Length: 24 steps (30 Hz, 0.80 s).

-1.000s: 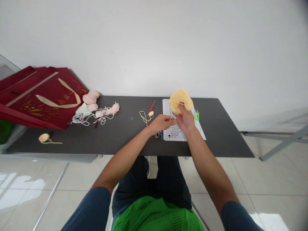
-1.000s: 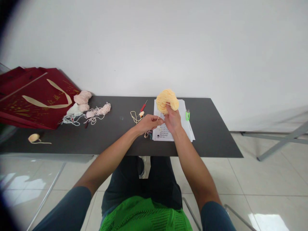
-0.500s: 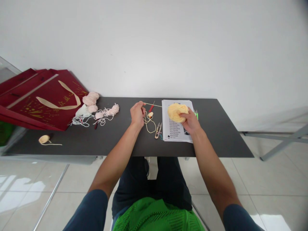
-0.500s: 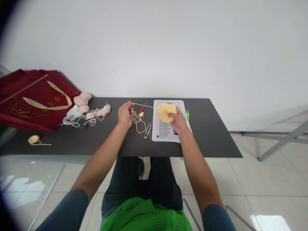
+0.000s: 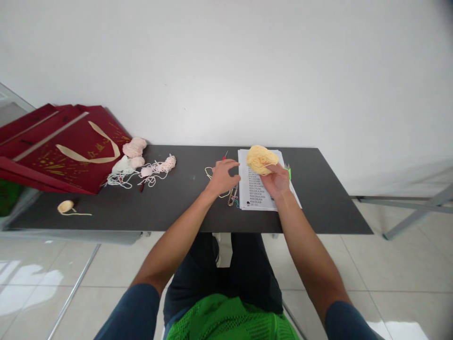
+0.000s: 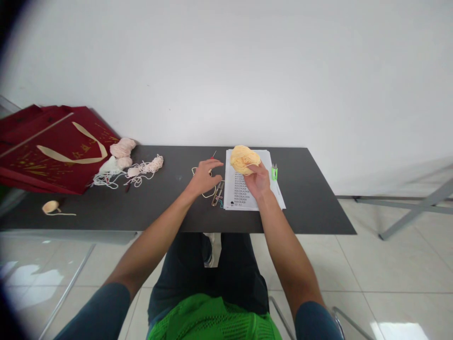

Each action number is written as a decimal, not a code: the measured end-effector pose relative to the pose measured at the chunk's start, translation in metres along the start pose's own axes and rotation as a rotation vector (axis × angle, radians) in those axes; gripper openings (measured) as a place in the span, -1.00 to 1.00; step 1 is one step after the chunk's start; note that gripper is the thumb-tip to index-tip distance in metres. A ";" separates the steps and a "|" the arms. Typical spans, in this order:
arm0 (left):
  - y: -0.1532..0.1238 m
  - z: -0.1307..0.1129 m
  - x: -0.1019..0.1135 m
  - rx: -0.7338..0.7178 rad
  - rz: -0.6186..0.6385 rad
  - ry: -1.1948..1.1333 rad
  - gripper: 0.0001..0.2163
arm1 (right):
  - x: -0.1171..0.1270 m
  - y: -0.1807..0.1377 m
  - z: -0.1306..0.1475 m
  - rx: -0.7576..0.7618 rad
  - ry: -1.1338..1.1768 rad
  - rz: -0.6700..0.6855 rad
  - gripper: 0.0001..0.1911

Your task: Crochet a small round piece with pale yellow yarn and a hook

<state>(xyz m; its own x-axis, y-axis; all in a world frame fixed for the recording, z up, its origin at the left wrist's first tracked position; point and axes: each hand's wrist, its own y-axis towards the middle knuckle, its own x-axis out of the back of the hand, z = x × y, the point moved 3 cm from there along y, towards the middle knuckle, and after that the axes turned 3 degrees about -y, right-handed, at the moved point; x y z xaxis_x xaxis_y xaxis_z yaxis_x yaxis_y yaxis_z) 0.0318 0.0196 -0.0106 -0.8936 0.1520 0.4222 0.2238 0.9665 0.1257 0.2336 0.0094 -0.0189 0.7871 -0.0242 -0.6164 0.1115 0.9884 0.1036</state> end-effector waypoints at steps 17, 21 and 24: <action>-0.012 0.002 0.010 -0.038 0.159 -0.468 -0.82 | 0.030 0.015 -0.002 -0.026 0.102 -0.319 -0.78; -0.001 0.016 0.042 -0.045 -0.345 -0.607 -0.73 | 0.041 0.015 -0.001 -0.088 0.138 -0.335 -0.78; 0.006 0.019 0.057 -0.030 -0.594 -0.654 -0.72 | 0.044 0.013 0.000 -0.149 0.125 -0.297 -0.74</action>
<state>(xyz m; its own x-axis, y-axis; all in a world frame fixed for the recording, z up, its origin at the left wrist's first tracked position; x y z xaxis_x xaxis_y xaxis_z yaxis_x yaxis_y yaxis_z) -0.0257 0.0380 -0.0030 -0.9072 -0.2767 -0.3169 -0.3462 0.9190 0.1886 0.2702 0.0215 -0.0448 0.6519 -0.3045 -0.6945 0.2273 0.9522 -0.2041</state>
